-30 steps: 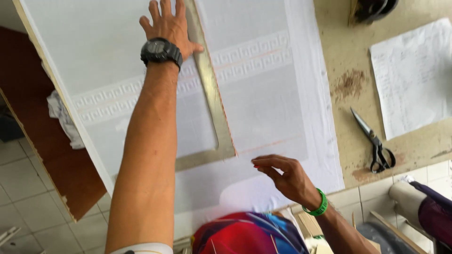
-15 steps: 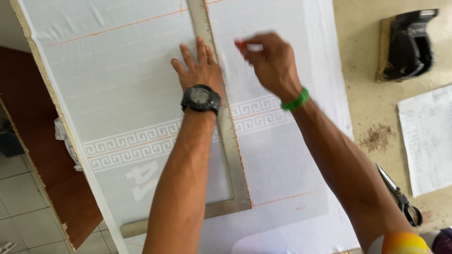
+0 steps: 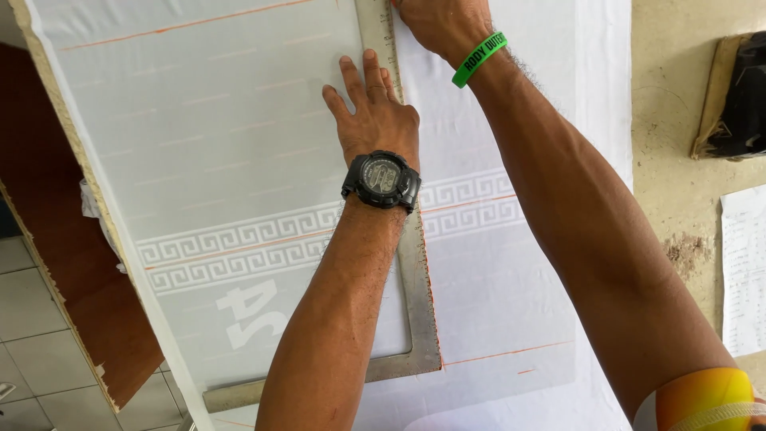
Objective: The person uses a large L-shaped ruler and a red marker to draw straight and curved lines on a large piece of white fabric laid on a table. They then use a pair of scissors to cut the fabric along the marked lines.
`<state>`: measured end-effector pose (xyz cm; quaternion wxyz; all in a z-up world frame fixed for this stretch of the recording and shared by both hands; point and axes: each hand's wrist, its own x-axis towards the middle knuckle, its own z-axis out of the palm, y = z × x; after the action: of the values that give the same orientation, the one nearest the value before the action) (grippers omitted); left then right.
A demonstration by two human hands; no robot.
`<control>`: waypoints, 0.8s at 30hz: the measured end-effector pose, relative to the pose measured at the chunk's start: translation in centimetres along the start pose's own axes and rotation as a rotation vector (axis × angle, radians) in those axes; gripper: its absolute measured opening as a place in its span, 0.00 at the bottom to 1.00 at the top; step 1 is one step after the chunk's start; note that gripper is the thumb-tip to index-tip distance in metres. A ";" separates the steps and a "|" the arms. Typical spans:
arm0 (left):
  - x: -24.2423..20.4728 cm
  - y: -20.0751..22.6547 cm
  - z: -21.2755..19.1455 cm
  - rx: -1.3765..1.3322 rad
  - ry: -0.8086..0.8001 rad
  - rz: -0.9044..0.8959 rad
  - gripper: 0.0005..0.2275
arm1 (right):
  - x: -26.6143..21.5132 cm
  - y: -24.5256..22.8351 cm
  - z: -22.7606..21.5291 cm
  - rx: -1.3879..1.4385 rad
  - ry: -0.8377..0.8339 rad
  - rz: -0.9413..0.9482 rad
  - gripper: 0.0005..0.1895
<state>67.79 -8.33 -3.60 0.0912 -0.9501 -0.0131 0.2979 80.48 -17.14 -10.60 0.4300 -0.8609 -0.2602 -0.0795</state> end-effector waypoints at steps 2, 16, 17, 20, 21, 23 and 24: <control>-0.8 0.1 -1.2 0.013 -0.050 0.014 0.33 | -0.4 -0.5 -0.1 -0.026 -0.011 -0.085 0.09; -4.1 -1.0 5.0 -0.189 0.324 -0.061 0.46 | -44.7 -25.7 -18.0 0.107 -0.772 1.067 0.15; -5.0 -0.8 6.4 -0.210 0.440 -0.065 0.43 | -47.3 -26.6 -19.2 0.136 -0.697 1.227 0.22; -13.6 1.6 11.1 -0.306 0.623 0.073 0.40 | -47.3 -26.2 -21.2 0.164 -0.485 0.812 0.17; -17.3 2.1 11.3 -0.306 0.620 0.086 0.40 | -45.6 -25.6 -20.8 0.163 -0.477 0.823 0.17; -25.1 3.2 12.3 -0.420 0.363 0.207 0.31 | -42.7 -24.8 -20.3 0.017 -0.363 0.861 0.15; -26.5 3.7 13.6 -0.418 0.376 0.214 0.31 | -41.0 -24.0 -19.3 0.013 -0.350 0.855 0.15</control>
<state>38.19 -11.81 -0.30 -0.1373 -0.9828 0.0430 0.1156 34.79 -35.88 3.30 0.3792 -0.8887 0.0493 0.2531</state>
